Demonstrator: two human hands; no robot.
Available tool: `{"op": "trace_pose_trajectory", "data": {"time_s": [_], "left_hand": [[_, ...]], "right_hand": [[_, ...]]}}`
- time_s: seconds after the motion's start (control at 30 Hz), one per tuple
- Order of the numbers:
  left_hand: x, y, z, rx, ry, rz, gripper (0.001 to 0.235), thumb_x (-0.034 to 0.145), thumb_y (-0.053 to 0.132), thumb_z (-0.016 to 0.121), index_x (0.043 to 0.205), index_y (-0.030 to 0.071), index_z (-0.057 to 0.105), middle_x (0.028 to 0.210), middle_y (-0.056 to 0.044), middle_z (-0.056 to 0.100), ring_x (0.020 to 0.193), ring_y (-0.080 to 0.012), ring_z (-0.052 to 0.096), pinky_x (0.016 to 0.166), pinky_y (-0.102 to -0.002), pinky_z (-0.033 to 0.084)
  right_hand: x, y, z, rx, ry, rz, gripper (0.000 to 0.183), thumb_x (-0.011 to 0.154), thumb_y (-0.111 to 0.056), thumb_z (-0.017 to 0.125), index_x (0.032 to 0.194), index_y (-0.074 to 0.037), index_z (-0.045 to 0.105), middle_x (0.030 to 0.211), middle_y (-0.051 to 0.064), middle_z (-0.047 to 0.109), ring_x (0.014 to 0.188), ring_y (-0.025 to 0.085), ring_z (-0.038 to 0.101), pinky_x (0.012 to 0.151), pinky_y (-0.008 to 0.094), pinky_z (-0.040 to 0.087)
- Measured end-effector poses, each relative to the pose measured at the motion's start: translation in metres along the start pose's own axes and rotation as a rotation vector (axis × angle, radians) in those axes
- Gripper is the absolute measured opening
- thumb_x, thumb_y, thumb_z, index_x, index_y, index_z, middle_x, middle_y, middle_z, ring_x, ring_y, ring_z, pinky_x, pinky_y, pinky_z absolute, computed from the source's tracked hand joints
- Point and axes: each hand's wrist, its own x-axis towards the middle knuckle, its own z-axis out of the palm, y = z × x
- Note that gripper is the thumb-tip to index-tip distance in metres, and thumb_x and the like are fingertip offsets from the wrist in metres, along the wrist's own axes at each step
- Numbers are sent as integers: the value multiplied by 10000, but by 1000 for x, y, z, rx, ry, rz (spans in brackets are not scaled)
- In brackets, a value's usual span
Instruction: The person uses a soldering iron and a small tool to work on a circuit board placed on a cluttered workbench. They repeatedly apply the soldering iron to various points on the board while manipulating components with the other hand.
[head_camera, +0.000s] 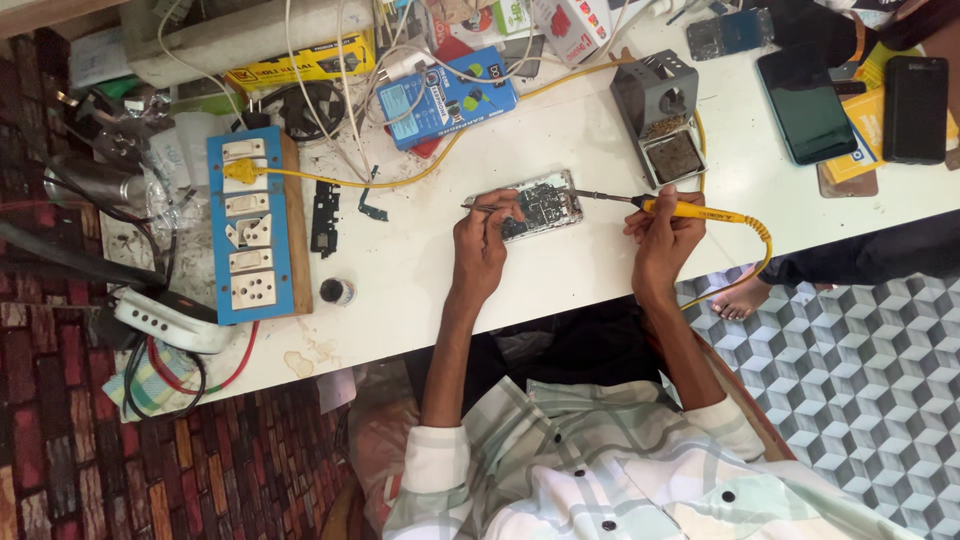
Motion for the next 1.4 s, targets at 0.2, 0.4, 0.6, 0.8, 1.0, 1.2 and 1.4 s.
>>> {"op": "trace_pose_trajectory", "data": {"time_s": [0.2, 0.4, 0.6, 0.8, 1.0, 1.2, 1.4], "left_hand": [[1, 1, -1, -30, -5, -87, 267, 1067, -51, 432, 1236, -3, 633, 898, -75, 707, 719, -76, 563, 628, -247, 436], [2, 1, -2, -30, -8, -78, 277, 1064, -37, 435, 1239, -4, 648, 896, -66, 710, 712, -68, 568, 683, -245, 490], [-3, -9, 0, -106, -5, 62, 242, 1112, 1, 449, 1276, -22, 626, 989, -87, 711, 862, -97, 639, 877, -270, 560], [3, 2, 2, -300, 40, -138, 303, 1103, 198, 472, 1248, -7, 641, 1007, -108, 749, 654, -75, 507, 595, -232, 441], [33, 118, 45, -558, -149, 46, 435, 1137, 416, 483, 1310, 25, 558, 1223, -110, 697, 1114, -175, 697, 931, -337, 541], [56, 259, 59, -688, -682, 409, 482, 1169, 441, 434, 1384, 31, 568, 1155, -77, 749, 1083, -137, 707, 939, -297, 570], [75, 309, 74, -866, -875, 405, 486, 1176, 435, 452, 1405, 22, 566, 1140, -69, 764, 1014, -129, 710, 924, -289, 556]], "right_hand": [[-1, -3, 3, -11, -27, -25, 277, 1142, -282, 539, 1005, -62, 443, 711, 77, 603, 584, 134, 632, 532, 235, 454], [-1, -5, 5, -4, -19, -31, 278, 1135, -279, 548, 1000, -59, 444, 699, 82, 602, 574, 139, 635, 522, 241, 457], [-4, -6, 5, -33, -21, -58, 277, 1141, -272, 552, 1003, -54, 451, 713, 78, 601, 577, 129, 624, 523, 238, 452], [-5, -5, 3, -54, -35, -72, 273, 1147, -253, 554, 994, -53, 449, 699, 78, 597, 562, 123, 599, 510, 232, 435], [-3, 0, 3, -53, -2, -54, 273, 1132, -261, 563, 1000, -53, 444, 672, 70, 599, 531, 102, 559, 494, 224, 411], [-14, 7, -20, -111, -36, -125, 281, 1133, -273, 572, 1008, -51, 451, 687, 61, 594, 550, 98, 556, 505, 222, 409], [-6, 7, -14, -97, -51, -127, 290, 1134, -285, 581, 1016, -50, 459, 701, 51, 588, 570, 94, 553, 516, 219, 407]]}}
